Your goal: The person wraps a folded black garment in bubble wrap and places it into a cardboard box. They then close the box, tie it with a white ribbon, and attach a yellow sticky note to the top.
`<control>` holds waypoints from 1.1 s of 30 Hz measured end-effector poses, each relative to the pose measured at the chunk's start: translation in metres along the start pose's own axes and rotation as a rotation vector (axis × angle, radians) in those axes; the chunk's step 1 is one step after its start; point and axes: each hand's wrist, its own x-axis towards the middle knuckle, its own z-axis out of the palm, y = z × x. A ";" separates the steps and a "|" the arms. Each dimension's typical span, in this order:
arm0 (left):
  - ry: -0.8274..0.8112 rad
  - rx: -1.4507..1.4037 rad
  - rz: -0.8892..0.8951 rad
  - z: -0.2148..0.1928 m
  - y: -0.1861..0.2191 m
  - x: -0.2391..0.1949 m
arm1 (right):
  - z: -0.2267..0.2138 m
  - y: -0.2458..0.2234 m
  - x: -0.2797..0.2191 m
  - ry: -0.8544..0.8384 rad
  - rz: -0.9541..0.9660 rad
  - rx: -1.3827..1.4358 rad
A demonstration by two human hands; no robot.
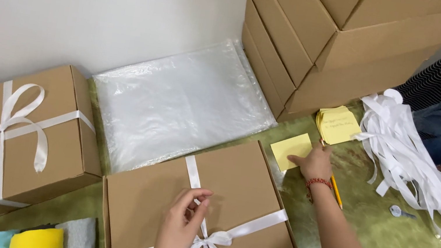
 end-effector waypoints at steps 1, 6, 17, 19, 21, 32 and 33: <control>-0.014 0.007 0.002 0.002 0.002 0.002 | 0.002 0.006 -0.003 0.071 -0.048 0.029; -0.043 0.001 0.050 0.007 0.013 0.007 | -0.010 0.048 -0.032 0.315 -0.272 0.259; -0.189 0.049 0.255 0.022 0.106 -0.011 | -0.099 -0.003 -0.228 0.167 -0.611 0.737; -0.153 0.056 0.296 0.028 0.100 -0.019 | -0.112 -0.019 -0.254 0.234 -0.741 0.656; -0.121 0.061 0.342 0.026 0.101 -0.027 | -0.112 -0.029 -0.270 0.310 -0.866 0.569; -0.187 0.423 0.225 0.029 0.092 -0.036 | -0.076 -0.021 -0.300 0.506 -1.121 0.356; -0.192 0.421 0.225 0.030 0.089 -0.034 | -0.076 -0.016 -0.297 0.507 -1.116 0.352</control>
